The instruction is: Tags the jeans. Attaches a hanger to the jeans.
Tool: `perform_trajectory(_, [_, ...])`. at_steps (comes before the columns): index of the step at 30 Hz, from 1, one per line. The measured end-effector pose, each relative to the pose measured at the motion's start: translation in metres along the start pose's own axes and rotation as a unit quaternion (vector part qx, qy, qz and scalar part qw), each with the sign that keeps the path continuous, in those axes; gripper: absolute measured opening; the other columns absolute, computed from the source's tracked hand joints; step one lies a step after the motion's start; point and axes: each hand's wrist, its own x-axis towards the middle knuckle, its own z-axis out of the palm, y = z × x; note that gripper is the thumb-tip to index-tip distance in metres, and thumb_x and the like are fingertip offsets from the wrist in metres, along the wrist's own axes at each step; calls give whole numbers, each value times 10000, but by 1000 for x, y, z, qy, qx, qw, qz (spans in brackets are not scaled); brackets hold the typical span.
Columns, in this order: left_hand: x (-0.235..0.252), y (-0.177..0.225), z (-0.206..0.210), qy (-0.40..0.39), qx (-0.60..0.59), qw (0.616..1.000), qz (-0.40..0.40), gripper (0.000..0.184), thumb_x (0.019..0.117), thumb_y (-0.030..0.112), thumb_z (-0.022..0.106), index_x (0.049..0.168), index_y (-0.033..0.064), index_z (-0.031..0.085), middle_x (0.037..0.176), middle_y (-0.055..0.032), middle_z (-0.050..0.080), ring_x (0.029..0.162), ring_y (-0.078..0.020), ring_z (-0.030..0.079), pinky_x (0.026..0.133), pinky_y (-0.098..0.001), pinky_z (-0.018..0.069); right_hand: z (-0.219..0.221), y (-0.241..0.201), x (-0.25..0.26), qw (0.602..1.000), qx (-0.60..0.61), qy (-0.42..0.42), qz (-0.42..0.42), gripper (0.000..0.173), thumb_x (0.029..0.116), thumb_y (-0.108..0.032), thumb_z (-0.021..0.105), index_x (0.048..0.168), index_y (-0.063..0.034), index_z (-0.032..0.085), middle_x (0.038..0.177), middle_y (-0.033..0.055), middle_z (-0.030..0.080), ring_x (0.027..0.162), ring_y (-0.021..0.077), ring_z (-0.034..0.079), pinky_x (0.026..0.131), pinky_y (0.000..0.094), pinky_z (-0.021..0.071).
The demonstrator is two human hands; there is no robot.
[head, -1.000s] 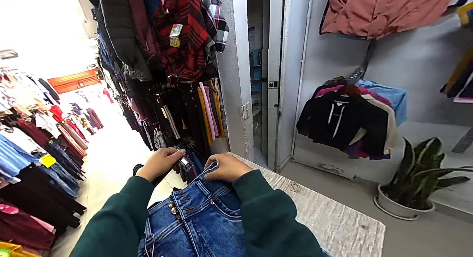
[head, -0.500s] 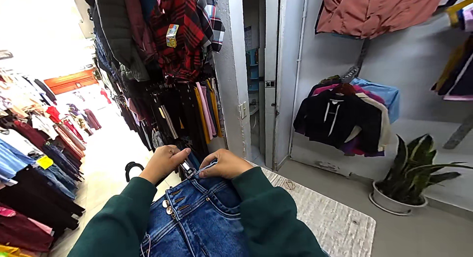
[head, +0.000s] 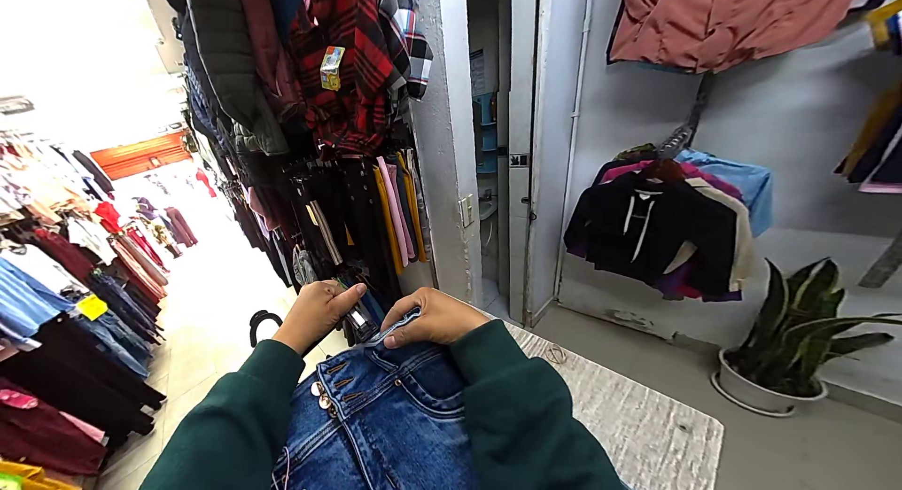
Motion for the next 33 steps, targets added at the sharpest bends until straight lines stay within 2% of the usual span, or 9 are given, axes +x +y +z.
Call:
perform_trajectory(4, [0,-2,3,-16,-12,1000,5,566,1055,402,524,580,96,560,623,-4,523,632,-142,527,634,-400,408,-2,1,-2,998,53,-12,-28,78,838,-58,804,909,-91,805,861,-5,760,793,42,686,732,245,564])
perform_trajectory(12, [-5,-1,2,-13,-42,999,-4,539,1060,398,505,630,102,636,644,11,573,646,-123,554,647,-396,431,6,-3,4,997,-27,54,42,98,831,-184,851,864,-112,794,775,18,729,720,91,660,690,335,534])
perform_trajectory(18, [-10,8,1,2,-13,1000,6,563,1053,390,524,568,103,532,613,1,503,617,-141,512,623,-394,406,11,-15,8,986,-65,107,109,126,826,-212,850,838,-111,775,766,58,704,735,164,648,701,423,507])
perform_trajectory(21, [-15,12,6,25,34,998,54,577,1042,385,535,552,80,529,612,-16,493,615,-148,521,600,-380,418,10,-28,6,983,-56,117,129,135,856,-210,824,872,-92,761,824,75,695,796,193,635,746,454,487])
perform_trajectory(26, [-25,11,24,48,123,983,128,601,1060,365,490,551,45,496,584,-48,450,593,-189,533,564,-370,456,11,-22,5,985,-29,142,91,105,858,-174,819,866,-89,757,786,67,688,748,173,633,719,431,494])
perform_trajectory(28, [-30,12,22,42,134,983,117,593,1082,407,431,640,43,583,640,-63,536,678,-211,605,640,-410,513,9,-21,4,987,-11,137,84,112,864,-192,820,862,-98,759,779,57,697,733,156,645,712,409,512])
perform_trajectory(30, [-40,18,7,55,179,975,120,496,1063,418,490,861,20,707,899,-115,685,932,-275,693,832,-497,573,5,-21,2,988,6,130,78,108,871,-189,816,861,-98,759,774,51,702,719,143,649,703,383,523])
perform_trajectory(32, [-58,23,-17,126,199,966,108,385,1030,344,580,1096,-10,715,1152,-177,707,1123,-342,678,966,-560,539,2,-20,-1,990,22,122,68,96,876,-171,807,857,-91,757,763,43,702,700,124,646,686,353,526])
perform_trajectory(33, [-69,21,-31,173,191,963,85,353,1025,287,603,1147,-32,691,1187,-205,691,1129,-365,669,969,-570,533,1,-21,-3,991,28,117,62,90,882,-162,800,857,-88,755,757,39,701,689,114,644,676,336,528])
